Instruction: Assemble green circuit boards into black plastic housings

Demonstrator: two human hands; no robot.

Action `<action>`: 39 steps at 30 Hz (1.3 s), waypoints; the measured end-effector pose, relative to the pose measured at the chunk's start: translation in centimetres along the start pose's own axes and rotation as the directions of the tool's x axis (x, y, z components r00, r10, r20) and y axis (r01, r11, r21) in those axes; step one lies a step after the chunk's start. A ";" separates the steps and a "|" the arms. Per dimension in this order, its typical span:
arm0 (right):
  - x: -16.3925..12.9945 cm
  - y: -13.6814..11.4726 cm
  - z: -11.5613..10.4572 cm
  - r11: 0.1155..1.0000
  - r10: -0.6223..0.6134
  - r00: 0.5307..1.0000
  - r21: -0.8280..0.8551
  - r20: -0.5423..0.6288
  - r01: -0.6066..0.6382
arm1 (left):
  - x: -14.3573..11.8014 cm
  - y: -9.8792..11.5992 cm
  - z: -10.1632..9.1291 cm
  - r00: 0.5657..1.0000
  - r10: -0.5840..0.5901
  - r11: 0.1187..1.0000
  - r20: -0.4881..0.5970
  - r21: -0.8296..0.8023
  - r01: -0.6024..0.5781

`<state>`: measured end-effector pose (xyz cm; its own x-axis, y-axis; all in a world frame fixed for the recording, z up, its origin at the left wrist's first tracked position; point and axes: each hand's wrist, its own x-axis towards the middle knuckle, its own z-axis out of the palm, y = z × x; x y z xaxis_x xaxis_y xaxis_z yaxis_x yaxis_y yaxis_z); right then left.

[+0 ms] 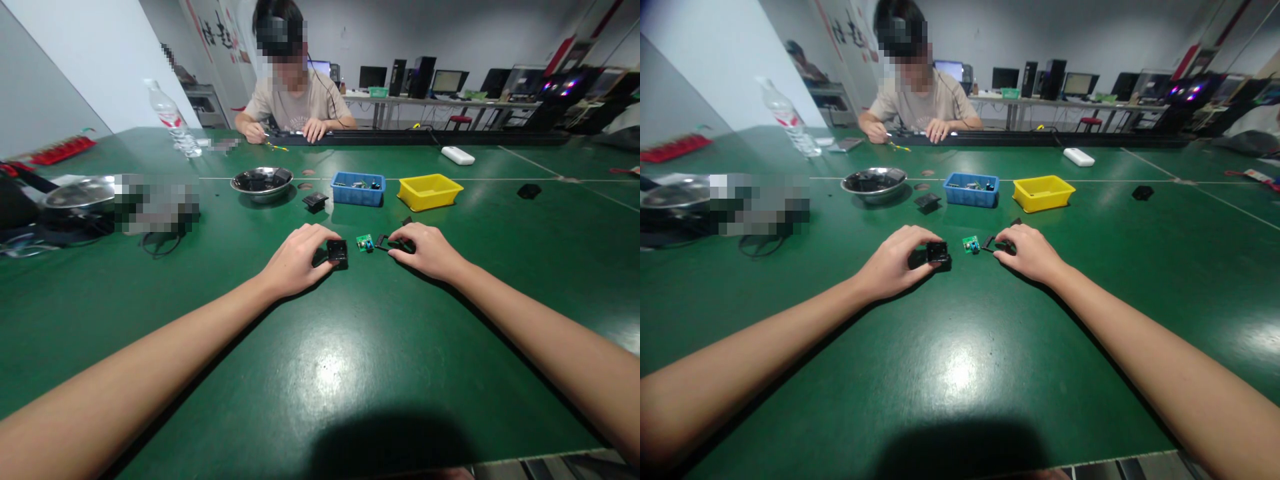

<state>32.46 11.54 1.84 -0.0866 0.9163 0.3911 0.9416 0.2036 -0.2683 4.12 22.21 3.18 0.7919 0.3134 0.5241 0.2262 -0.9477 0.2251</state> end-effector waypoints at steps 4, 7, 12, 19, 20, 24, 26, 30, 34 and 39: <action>0.1 0.0 -0.2 0.998 0.028 0.999 0.051 -0.042 -0.026 | 0.0 0.0 -0.1 1.000 0.004 1.000 -0.005 -0.003 -0.004; 0.1 0.0 -0.2 0.997 0.019 0.997 0.076 -0.078 -0.013 | 0.0 0.1 -0.1 1.000 0.002 1.000 -0.006 -0.006 -0.002; 0.0 0.0 -0.1 0.995 -0.019 0.998 0.096 -0.066 0.026 | 0.0 0.2 -0.2 1.000 -0.029 1.000 0.005 0.003 0.029; 0.0 -0.1 -0.2 0.995 -0.027 0.998 0.094 -0.054 0.032 | 0.0 0.2 -0.1 1.000 -0.014 1.000 0.009 0.005 0.014; 0.0 -0.1 -0.2 0.995 -0.025 0.998 0.094 -0.054 0.030 | 0.0 0.2 -0.2 1.000 -0.006 1.000 0.008 0.008 0.005; 0.0 -0.2 -0.1 0.995 -0.016 0.999 0.095 -0.048 0.020 | 0.0 0.2 -0.2 1.000 0.017 1.000 0.007 0.010 -0.017; 0.0 -0.2 -0.1 0.995 -0.014 0.999 0.095 -0.045 0.018 | 0.0 0.3 -0.2 1.000 0.017 1.000 0.011 0.007 -0.017; 0.0 -0.2 -0.2 0.995 -0.020 0.999 0.098 -0.045 0.024 | 0.0 0.3 -0.3 1.000 0.015 1.000 0.013 0.004 -0.015; 0.0 -0.1 -0.1 0.995 -0.029 0.998 0.091 -0.050 0.034 | 0.0 0.3 -0.2 1.000 0.020 1.000 0.008 0.009 -0.020; 0.0 0.2 0.1 0.994 -0.056 0.995 0.092 -0.082 0.063 | -0.1 0.2 -0.2 1.000 0.023 1.000 0.003 0.013 -0.023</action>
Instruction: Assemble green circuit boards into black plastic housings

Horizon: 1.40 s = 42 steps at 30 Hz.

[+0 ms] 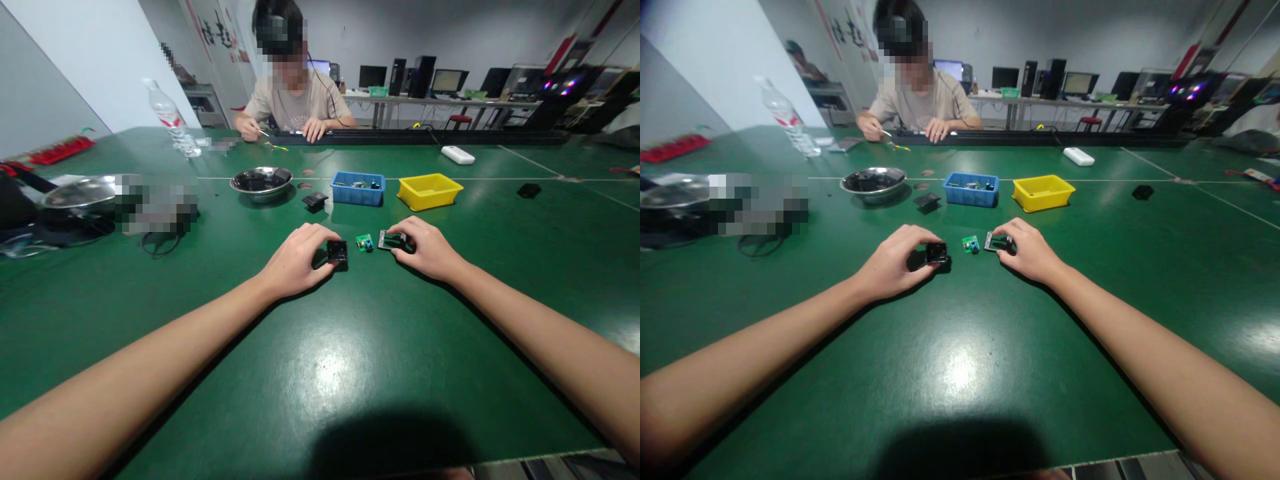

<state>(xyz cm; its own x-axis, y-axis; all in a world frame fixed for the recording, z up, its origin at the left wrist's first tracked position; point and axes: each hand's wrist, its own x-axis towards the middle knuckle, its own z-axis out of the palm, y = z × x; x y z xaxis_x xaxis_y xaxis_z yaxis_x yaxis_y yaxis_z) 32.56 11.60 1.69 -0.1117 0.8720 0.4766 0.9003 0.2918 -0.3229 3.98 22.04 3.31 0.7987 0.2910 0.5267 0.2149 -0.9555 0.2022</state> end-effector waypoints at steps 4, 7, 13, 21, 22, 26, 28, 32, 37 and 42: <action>-0.1 0.0 0.0 0.999 -0.010 1.000 0.031 -0.020 0.010 | 0.0 0.0 0.1 1.000 -0.005 1.000 -0.009 0.008 0.005; -0.1 -0.2 -0.1 0.999 -0.017 0.999 0.049 -0.036 0.019 | 0.0 -0.1 0.1 1.000 0.004 1.000 -0.016 0.009 -0.004; 0.0 -0.2 -0.3 0.996 -0.043 0.997 0.077 -0.058 0.047 | 0.0 -0.1 0.1 1.000 0.009 1.000 -0.016 0.013 -0.009; 0.0 0.0 -0.1 0.997 -0.027 0.997 0.063 -0.075 0.032 | 0.0 0.0 0.1 1.000 -0.006 1.000 -0.003 0.012 0.006; 0.0 0.0 -0.1 0.998 -0.023 0.998 0.058 -0.066 0.027 | 0.0 0.0 0.1 1.000 -0.009 1.000 -0.002 0.010 0.009; 0.0 0.2 -0.2 0.998 -0.037 0.998 0.058 -0.042 0.039 | 0.0 0.0 0.0 1.000 -0.006 1.000 -0.003 0.009 0.006; -0.1 0.2 -0.3 0.994 -0.071 0.997 0.078 -0.008 0.072 | 0.0 0.0 0.1 1.000 -0.007 1.000 0.001 0.011 0.007; -0.1 -0.1 -0.8 0.987 -0.127 0.989 0.105 0.073 0.119 | 0.0 -0.1 0.1 1.000 -0.013 1.000 0.010 0.014 0.013; -0.1 -0.3 -1.2 0.987 -0.133 0.981 0.106 0.142 0.119 | 0.0 -0.1 0.1 1.000 -0.022 1.000 0.009 0.008 0.022; 0.0 -0.1 -1.1 0.992 -0.103 0.983 0.087 0.153 0.090 | 0.1 -0.1 0.1 1.000 -0.018 1.000 0.005 -0.003 0.018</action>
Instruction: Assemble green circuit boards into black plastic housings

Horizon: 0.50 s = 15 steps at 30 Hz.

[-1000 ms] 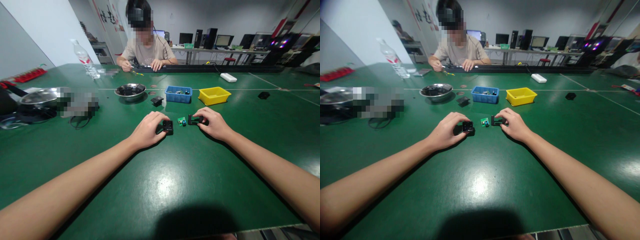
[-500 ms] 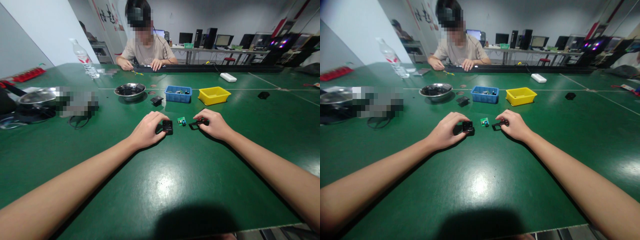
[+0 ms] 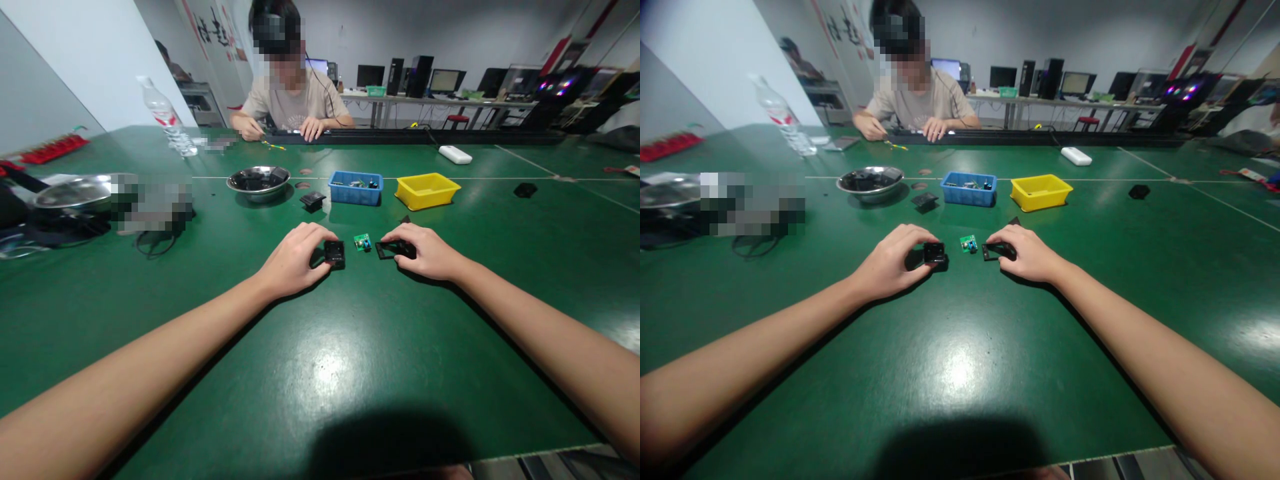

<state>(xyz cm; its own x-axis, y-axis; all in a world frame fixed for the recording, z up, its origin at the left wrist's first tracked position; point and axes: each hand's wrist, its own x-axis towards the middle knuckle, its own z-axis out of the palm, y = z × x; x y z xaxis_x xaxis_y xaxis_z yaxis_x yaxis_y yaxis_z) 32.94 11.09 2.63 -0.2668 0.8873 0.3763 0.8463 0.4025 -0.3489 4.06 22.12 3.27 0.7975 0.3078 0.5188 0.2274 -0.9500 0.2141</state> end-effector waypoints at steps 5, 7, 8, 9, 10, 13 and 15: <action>0.1 0.2 0.4 0.999 0.040 0.996 -0.001 -0.074 -0.040 | 0.0 0.1 -0.1 1.000 -0.012 1.000 0.011 -0.001 0.012; 0.1 0.2 0.6 0.999 0.040 0.992 -0.017 -0.121 -0.042 | 0.0 0.1 -0.1 1.000 -0.015 1.000 0.012 -0.002 0.015; 0.2 0.2 0.6 0.999 0.037 0.990 -0.024 -0.139 -0.040 | 0.0 0.1 -0.2 1.000 -0.017 1.000 0.012 -0.002 0.017; 0.2 0.3 0.6 0.999 0.033 0.988 -0.027 -0.151 -0.037 | 0.0 0.1 -0.2 1.000 -0.019 1.000 0.013 -0.002 0.019; 0.2 0.3 0.6 0.999 0.029 0.987 -0.027 -0.158 -0.034 | 0.0 0.1 -0.1 1.000 -0.019 1.000 0.014 -0.001 0.019; 0.2 0.3 0.6 0.999 0.018 0.986 -0.026 -0.166 -0.022 | 0.0 0.1 -0.1 1.000 -0.016 1.000 0.020 0.000 0.016; 0.2 0.3 0.6 0.999 0.011 0.986 -0.039 -0.169 -0.018 | 0.0 0.1 -0.1 1.000 -0.014 1.000 0.021 0.000 0.014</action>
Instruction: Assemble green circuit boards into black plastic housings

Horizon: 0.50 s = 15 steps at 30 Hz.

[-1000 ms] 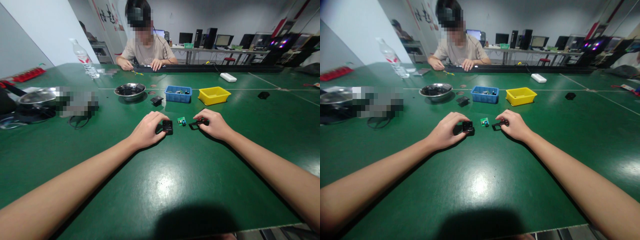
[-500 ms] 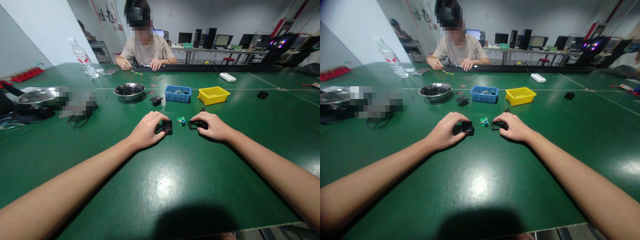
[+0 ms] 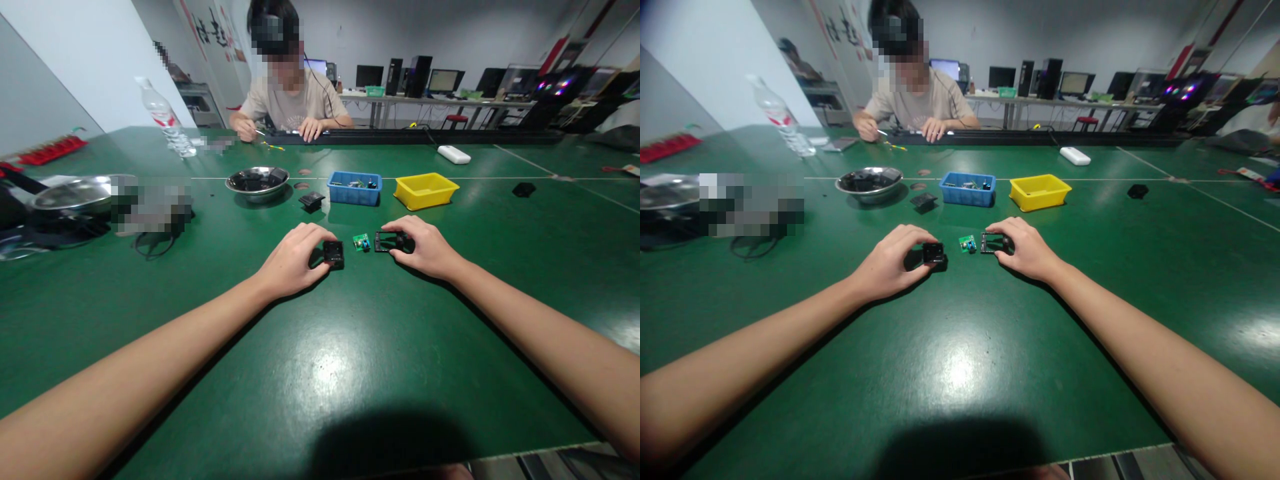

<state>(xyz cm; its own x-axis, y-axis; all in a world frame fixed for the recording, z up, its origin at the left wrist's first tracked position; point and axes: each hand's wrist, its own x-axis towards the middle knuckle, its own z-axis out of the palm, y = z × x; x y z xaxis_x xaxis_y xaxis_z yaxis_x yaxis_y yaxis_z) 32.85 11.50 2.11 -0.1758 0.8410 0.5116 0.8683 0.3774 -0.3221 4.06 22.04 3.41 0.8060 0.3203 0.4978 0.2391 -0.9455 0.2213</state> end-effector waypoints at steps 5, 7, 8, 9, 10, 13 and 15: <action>0.0 0.1 0.2 0.998 0.050 0.999 -0.031 0.021 -0.050 | 0.0 0.0 0.0 1.000 0.001 1.000 -0.002 0.000 -0.001; 0.0 0.0 0.3 0.996 0.081 0.996 -0.045 0.026 -0.080 | 0.0 0.0 0.0 1.000 0.006 1.000 -0.006 -0.001 -0.006; 0.0 0.0 0.4 0.995 0.091 0.996 -0.052 0.020 -0.090 | 0.0 0.0 0.0 1.000 0.007 1.000 -0.007 -0.001 -0.007; 0.0 -0.1 0.4 0.994 0.099 0.995 -0.055 0.010 -0.098 | 0.0 0.0 0.0 1.000 0.006 1.000 -0.008 -0.001 -0.006; 0.0 -0.1 0.4 0.993 0.105 0.994 -0.053 -0.002 -0.105 | 0.0 0.0 0.0 1.000 0.005 1.000 -0.008 0.000 -0.005; 0.1 -0.3 0.2 0.992 0.123 0.991 -0.023 -0.043 -0.124 | -0.1 0.0 0.0 1.000 0.001 1.000 -0.006 0.000 -0.001; 0.0 -0.4 0.1 0.992 0.130 0.990 0.006 -0.061 -0.129 | -0.1 0.0 0.0 1.000 -0.004 1.000 -0.005 -0.001 0.004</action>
<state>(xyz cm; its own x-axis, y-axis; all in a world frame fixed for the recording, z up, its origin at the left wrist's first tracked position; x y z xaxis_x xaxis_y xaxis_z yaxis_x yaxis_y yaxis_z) 32.48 11.42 2.16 -0.0329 0.8575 0.5135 0.8807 0.2678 -0.3907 3.99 22.00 3.43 0.8025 0.3239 0.5010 0.2414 -0.9443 0.2238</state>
